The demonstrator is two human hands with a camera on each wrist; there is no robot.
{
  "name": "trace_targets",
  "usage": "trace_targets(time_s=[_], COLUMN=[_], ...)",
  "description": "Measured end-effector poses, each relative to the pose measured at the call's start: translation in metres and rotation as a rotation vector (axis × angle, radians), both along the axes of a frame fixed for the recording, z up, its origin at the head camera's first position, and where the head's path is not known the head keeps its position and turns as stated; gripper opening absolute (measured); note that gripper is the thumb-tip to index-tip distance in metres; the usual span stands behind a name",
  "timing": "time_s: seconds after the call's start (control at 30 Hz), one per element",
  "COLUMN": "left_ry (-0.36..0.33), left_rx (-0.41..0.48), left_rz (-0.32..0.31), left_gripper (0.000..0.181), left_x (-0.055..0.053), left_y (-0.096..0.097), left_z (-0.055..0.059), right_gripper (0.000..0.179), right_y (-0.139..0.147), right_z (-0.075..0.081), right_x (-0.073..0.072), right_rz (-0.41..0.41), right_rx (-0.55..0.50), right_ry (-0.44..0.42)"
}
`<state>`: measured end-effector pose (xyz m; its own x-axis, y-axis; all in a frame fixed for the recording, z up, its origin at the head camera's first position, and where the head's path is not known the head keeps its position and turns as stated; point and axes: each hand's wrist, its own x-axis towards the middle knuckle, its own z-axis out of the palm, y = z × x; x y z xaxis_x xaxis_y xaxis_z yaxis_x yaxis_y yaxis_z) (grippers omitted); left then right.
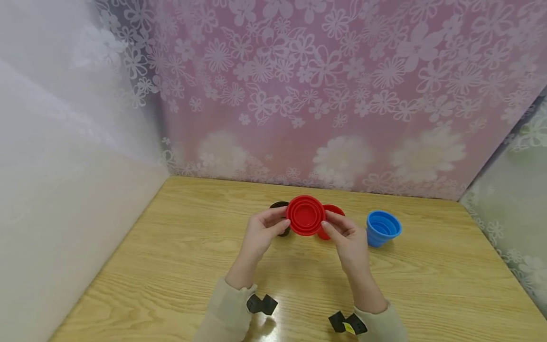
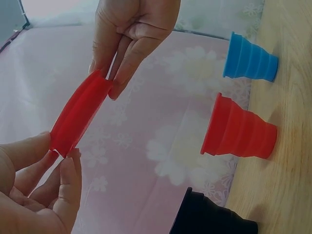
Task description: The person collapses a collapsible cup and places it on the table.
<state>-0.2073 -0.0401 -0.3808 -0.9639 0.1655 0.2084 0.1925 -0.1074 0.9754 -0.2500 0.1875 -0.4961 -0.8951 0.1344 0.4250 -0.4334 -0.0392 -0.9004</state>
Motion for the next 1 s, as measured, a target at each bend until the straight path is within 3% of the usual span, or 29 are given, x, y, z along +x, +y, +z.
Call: trace_targets(time_s=[0.1,0.2,0.3,0.47,0.77,1.0], left_ry=[0.006,0.004,-0.007,-0.013,-0.028,-0.041], left_rx=[-0.024,-0.047,-0.047,-0.034,-0.030,-0.014], left_rz=[0.005,0.010,0.004,-0.013,-0.020,-0.022], left_gripper=[0.030,0.029,0.029,0.030,0.029,0.030], left_x=[0.004,0.010,0.012,0.012,0.011,-0.005], left_y=[-0.001,-0.001,-0.001,-0.002,-0.003,-0.002], left_z=[0.008,0.017,0.020,0.020,0.019,-0.004], right_gripper=[0.035,0.036,0.035,0.033,0.032,0.030], right_y=[-0.015,-0.032,-0.040,-0.041,-0.040,-0.039], right_z=[0.043,0.087,0.112,0.119,0.117,0.115], right_x=[0.026,0.052,0.066,0.069,0.066,0.065], right_rz=[-0.009,-0.048,-0.078,-0.081,-0.076,-0.047], right_rx=[0.019,0.059,0.094,0.089,0.078,0.021], right_ry=[-0.033,-0.120,-0.209,-0.276,-0.261,-0.240])
